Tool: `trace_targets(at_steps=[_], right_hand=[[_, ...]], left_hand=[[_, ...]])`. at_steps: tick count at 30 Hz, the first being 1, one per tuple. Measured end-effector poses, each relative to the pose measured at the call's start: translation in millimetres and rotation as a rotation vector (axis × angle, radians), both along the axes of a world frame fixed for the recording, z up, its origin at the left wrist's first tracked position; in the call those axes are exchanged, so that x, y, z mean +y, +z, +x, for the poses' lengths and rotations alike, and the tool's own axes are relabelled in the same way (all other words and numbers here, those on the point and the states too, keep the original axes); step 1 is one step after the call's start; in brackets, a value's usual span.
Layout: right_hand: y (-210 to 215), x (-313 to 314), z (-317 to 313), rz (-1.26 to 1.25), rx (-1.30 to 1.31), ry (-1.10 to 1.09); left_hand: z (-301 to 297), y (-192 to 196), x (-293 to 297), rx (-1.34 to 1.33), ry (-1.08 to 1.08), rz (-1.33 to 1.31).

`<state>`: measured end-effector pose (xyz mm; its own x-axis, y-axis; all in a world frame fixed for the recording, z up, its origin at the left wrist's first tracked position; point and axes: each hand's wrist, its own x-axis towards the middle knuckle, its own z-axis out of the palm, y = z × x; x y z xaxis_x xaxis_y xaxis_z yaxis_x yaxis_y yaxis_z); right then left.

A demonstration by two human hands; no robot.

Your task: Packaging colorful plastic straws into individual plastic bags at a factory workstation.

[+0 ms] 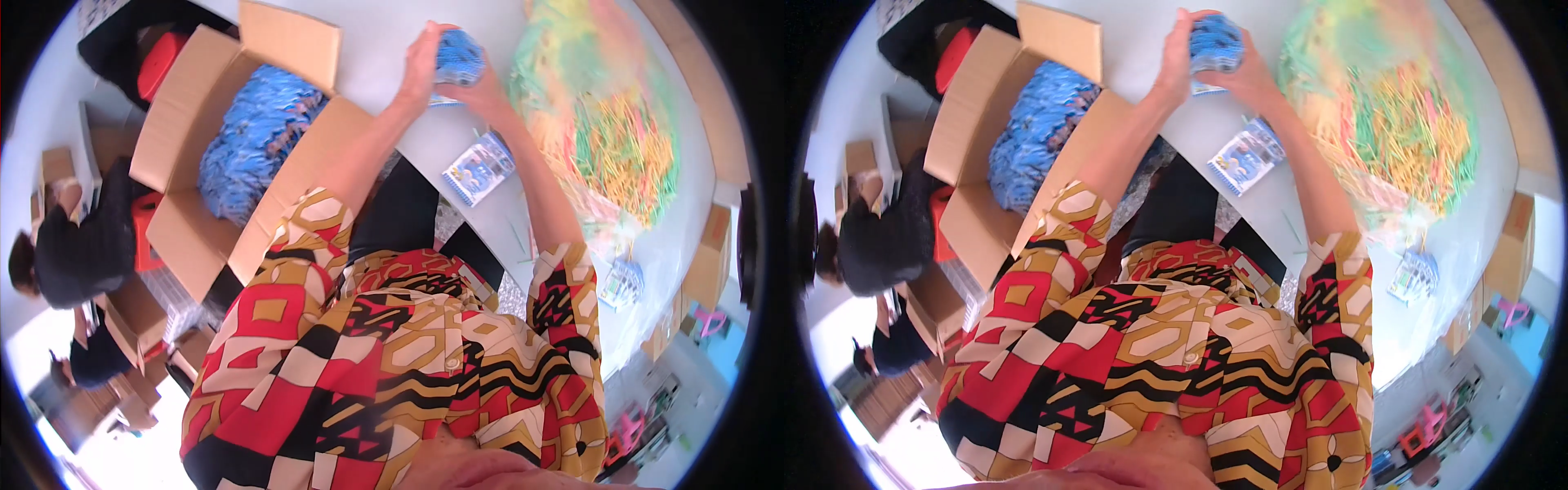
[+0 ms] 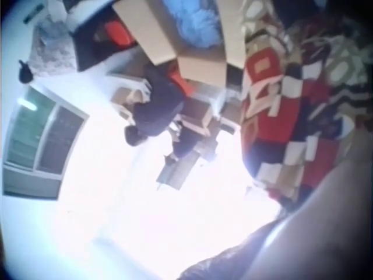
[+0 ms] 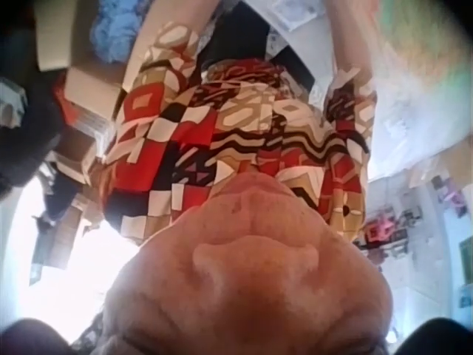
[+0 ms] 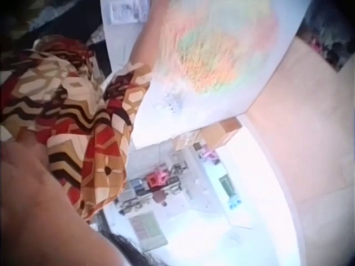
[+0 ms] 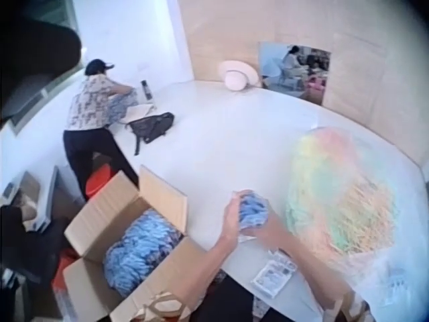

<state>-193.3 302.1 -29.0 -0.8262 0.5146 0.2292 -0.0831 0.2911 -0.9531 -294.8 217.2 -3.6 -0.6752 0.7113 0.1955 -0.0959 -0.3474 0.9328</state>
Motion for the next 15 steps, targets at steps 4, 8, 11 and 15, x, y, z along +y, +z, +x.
trace_targets(at_steps=[4,8,11,15], right_hand=[[32.5,-29.2,17.3,-0.122,0.091,-0.071],[27.7,-37.1,-6.8,-0.032,-0.063,-0.046],[15.0,-39.9,-1.7,0.093,-0.226,-0.104],[-6.3,-44.4,-5.6,0.074,-0.099,-0.083]], left_hand=[[14.9,30.6,-16.5,-0.058,-0.088,0.064],[-11.7,-2.8,-26.2,-0.056,0.04,-0.019],[1.8,-3.9,-27.8,-0.125,0.15,-0.035],[-0.9,-9.1,-30.3,-0.029,0.267,-0.221]])
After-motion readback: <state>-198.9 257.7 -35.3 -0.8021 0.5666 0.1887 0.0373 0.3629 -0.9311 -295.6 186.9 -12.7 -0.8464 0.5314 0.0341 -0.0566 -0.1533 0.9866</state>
